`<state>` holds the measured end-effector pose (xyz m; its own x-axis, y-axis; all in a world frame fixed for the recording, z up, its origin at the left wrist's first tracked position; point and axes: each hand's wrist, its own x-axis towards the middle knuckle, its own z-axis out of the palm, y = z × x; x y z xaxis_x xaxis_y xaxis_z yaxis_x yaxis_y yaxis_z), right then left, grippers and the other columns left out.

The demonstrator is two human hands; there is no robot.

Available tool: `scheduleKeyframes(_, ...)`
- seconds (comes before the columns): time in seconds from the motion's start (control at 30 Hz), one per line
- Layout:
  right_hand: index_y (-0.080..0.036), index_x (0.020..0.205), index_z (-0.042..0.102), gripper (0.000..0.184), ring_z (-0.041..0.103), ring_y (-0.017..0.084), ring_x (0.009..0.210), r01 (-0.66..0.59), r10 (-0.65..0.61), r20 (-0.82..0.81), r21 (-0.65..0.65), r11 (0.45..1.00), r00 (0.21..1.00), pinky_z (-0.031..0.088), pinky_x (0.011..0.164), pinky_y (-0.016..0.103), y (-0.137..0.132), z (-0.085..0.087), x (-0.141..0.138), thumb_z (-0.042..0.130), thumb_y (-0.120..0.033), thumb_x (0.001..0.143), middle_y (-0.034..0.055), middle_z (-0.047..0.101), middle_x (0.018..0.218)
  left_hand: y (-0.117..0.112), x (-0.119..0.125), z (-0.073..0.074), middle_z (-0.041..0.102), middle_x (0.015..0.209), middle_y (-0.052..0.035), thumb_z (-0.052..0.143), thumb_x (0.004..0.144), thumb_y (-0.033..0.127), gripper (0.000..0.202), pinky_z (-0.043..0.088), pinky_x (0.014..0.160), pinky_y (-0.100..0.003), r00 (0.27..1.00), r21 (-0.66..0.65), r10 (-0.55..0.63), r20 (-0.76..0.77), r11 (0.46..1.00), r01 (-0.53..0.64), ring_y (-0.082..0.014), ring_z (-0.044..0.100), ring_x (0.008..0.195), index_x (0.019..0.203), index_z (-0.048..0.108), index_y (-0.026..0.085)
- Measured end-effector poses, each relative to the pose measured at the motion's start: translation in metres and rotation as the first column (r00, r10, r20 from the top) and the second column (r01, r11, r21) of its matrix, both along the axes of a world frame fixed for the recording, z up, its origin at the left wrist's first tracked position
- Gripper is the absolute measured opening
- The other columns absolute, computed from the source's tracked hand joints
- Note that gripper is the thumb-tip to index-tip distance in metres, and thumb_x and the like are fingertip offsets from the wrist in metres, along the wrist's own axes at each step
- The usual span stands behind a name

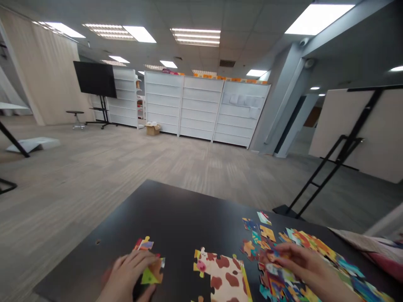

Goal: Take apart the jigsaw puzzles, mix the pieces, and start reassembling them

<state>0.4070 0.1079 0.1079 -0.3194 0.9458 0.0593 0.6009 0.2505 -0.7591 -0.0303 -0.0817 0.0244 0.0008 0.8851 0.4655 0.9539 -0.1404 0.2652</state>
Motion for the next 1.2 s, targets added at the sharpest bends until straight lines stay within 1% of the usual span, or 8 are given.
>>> scheduleKeyframes(0.07,-0.022,0.095,0.072,0.042,0.067,0.019,0.066,-0.206,0.172,-0.165,-0.214,0.955,0.971,0.050,0.052,0.024,-0.017,-0.004,-0.058,0.068,-0.060,0.078,0.0059,0.075,0.086,0.004,-0.005,0.002,0.074,0.120,0.0040,0.074,0.079,0.031,0.044,0.055,0.093,-0.034,1.000,-0.017,0.007,-0.011,1.000,-0.007,-0.0252,0.068,0.115,0.121,0.065,0.039)
scheduleKeyframes(0.2,-0.019,0.086,0.068,0.023,0.064,0.015,0.063,-0.394,0.296,-0.334,-0.283,0.874,0.895,0.049,0.055,0.022,-0.042,-0.033,-0.172,0.071,-0.039,0.076,0.0010,0.071,0.074,0.016,0.000,0.004,0.072,0.122,0.0022,0.069,0.079,0.023,0.041,0.051,0.099,-0.039,0.999,-0.120,0.009,0.031,0.993,-0.005,-0.0266,0.063,0.122,0.118,0.067,0.036)
scheduleKeyframes(0.27,-0.018,0.087,0.070,0.017,0.063,0.015,0.060,-0.412,0.326,-0.303,-0.288,0.864,0.896,0.049,0.053,0.023,-0.047,-0.046,-0.212,0.069,-0.031,0.075,0.0011,0.071,0.074,0.017,0.005,0.007,0.072,0.122,0.0003,0.068,0.078,0.021,0.042,0.049,0.101,-0.040,0.998,-0.154,0.010,0.057,0.988,-0.001,-0.0273,0.061,0.123,0.117,0.068,0.034)
scheduleKeyframes(0.37,-0.019,0.084,0.077,0.013,0.064,0.016,0.063,-0.393,0.384,-0.092,-0.142,0.908,0.919,0.047,0.057,0.024,-0.047,-0.055,-0.247,0.068,-0.021,0.074,0.0018,0.072,0.073,0.014,0.011,0.015,0.071,0.122,-0.0008,0.067,0.079,0.020,0.043,0.047,0.102,-0.042,0.996,-0.175,0.016,0.084,0.985,-0.001,-0.0277,0.059,0.122,0.119,0.067,0.034)
scheduleKeyframes(0.47,-0.021,0.082,0.080,0.014,0.066,0.018,0.071,-0.411,0.409,0.097,-0.002,0.912,0.907,0.044,0.063,0.025,-0.045,-0.051,-0.256,0.068,-0.018,0.076,0.0025,0.075,0.076,0.011,0.014,0.022,0.070,0.121,-0.0003,0.065,0.081,0.020,0.041,0.045,0.100,-0.041,0.991,-0.213,0.018,0.131,0.977,0.011,-0.0268,0.058,0.120,0.120,0.067,0.035)
scheduleKeyframes(0.77,-0.024,0.085,0.082,0.023,0.067,0.018,0.078,-0.422,0.404,0.242,0.025,0.906,0.882,0.043,0.069,0.024,-0.037,-0.043,-0.243,0.065,-0.013,0.074,0.0023,0.076,0.082,0.012,0.016,0.030,0.068,0.125,0.0005,0.065,0.078,0.018,0.041,0.044,0.100,-0.042,0.974,-0.285,0.062,0.217,0.959,0.003,-0.0272,0.057,0.120,0.116,0.067,0.033)
scheduleKeyframes(1.03,-0.025,0.082,0.082,0.018,0.067,0.017,0.075,-0.453,0.446,0.152,0.012,0.892,0.882,0.043,0.067,0.023,-0.042,-0.046,-0.250,0.068,-0.016,0.074,0.0015,0.077,0.080,0.013,0.012,0.022,0.069,0.124,0.0003,0.064,0.083,0.022,0.038,0.045,0.101,-0.040,0.975,-0.261,0.037,0.220,0.965,0.022,-0.0254,0.058,0.121,0.120,0.064,0.032)
scheduleKeyframes(1.2,-0.017,0.078,0.080,0.013,0.063,0.014,0.061,-0.408,0.408,-0.020,-0.097,0.908,0.913,0.039,0.055,0.020,-0.018,-0.050,-0.244,0.069,-0.013,0.071,0.0009,0.074,0.067,0.013,0.010,0.015,0.069,0.121,-0.0009,0.064,0.079,0.023,0.041,0.045,0.102,-0.042,0.986,-0.247,0.027,0.165,0.969,0.015,-0.0278,0.058,0.121,0.118,0.066,0.032)
